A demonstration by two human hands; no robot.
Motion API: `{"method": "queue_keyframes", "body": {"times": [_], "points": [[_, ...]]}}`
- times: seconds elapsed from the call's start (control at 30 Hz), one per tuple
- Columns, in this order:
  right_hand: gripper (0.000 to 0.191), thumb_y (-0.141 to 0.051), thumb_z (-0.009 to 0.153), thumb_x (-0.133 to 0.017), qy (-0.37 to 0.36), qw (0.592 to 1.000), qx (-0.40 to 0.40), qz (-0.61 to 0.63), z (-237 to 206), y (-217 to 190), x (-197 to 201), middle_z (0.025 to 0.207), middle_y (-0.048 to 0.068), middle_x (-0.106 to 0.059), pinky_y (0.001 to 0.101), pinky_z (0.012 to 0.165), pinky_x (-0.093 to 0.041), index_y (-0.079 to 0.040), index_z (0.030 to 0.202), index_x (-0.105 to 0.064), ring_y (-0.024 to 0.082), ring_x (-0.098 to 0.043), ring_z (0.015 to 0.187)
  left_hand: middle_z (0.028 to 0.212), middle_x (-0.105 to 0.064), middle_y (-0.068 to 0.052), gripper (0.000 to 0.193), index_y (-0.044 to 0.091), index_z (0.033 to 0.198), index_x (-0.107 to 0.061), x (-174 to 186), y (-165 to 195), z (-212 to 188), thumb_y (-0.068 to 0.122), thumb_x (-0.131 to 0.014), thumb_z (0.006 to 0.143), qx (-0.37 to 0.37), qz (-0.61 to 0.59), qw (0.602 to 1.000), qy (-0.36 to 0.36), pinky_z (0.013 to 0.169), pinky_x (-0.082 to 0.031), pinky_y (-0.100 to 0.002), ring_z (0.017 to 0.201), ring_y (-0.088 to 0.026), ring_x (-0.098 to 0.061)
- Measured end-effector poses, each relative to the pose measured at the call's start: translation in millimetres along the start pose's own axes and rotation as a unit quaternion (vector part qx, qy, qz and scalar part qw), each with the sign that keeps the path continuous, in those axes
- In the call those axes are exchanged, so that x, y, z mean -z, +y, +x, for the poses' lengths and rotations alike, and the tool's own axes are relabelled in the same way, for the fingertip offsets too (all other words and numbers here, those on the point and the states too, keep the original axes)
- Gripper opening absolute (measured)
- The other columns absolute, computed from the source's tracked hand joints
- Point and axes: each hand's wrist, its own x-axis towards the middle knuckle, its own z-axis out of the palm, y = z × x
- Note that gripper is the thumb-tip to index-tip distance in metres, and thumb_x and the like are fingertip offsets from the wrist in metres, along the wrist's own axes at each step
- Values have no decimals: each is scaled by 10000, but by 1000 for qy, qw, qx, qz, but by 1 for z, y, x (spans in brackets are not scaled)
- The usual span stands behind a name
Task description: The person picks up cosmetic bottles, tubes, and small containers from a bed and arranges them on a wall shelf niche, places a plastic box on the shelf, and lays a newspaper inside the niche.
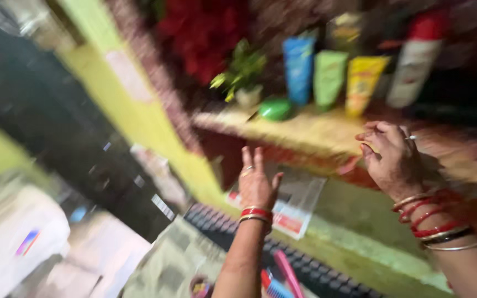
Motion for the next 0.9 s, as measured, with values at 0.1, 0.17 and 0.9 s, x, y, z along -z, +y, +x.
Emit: {"method": "queue_keyframes", "body": {"times": [0.1, 0.17, 0.9], "points": [[265, -18, 802, -770, -64, 996, 33, 60, -15, -64, -29, 1241, 101, -649, 449, 999, -520, -106, 1049, -733, 332, -601, 1165, 1644, -203, -224, 972, 102, 1533, -380, 8, -36, -41, 376, -870, 740, -3, 38, 999, 10, 1045, -443, -493, 1347, -416, -479], [303, -9, 801, -771, -108, 986, 44, 120, -28, -106, -52, 1285, 108, -633, 442, 1012, -521, -112, 1084, -741, 324, -597, 1184, 1650, -209, -214, 931, 97, 1502, -419, 16, -66, -67, 361, -873, 732, 7, 68, 998, -6, 1055, -434, -501, 1383, -406, -451], [403, -143, 789, -761, -546, 730, 228, 342, -274, -460, -230, 1331, 115, -603, 451, 1004, -508, -139, 1182, -672, 366, -569, 1248, 1476, -407, -319, 831, -8, 1357, -532, 121, -425, -588, 464, -879, 768, 608, 32, 793, -11, 1170, -371, -456, 1439, -460, -362]]}}
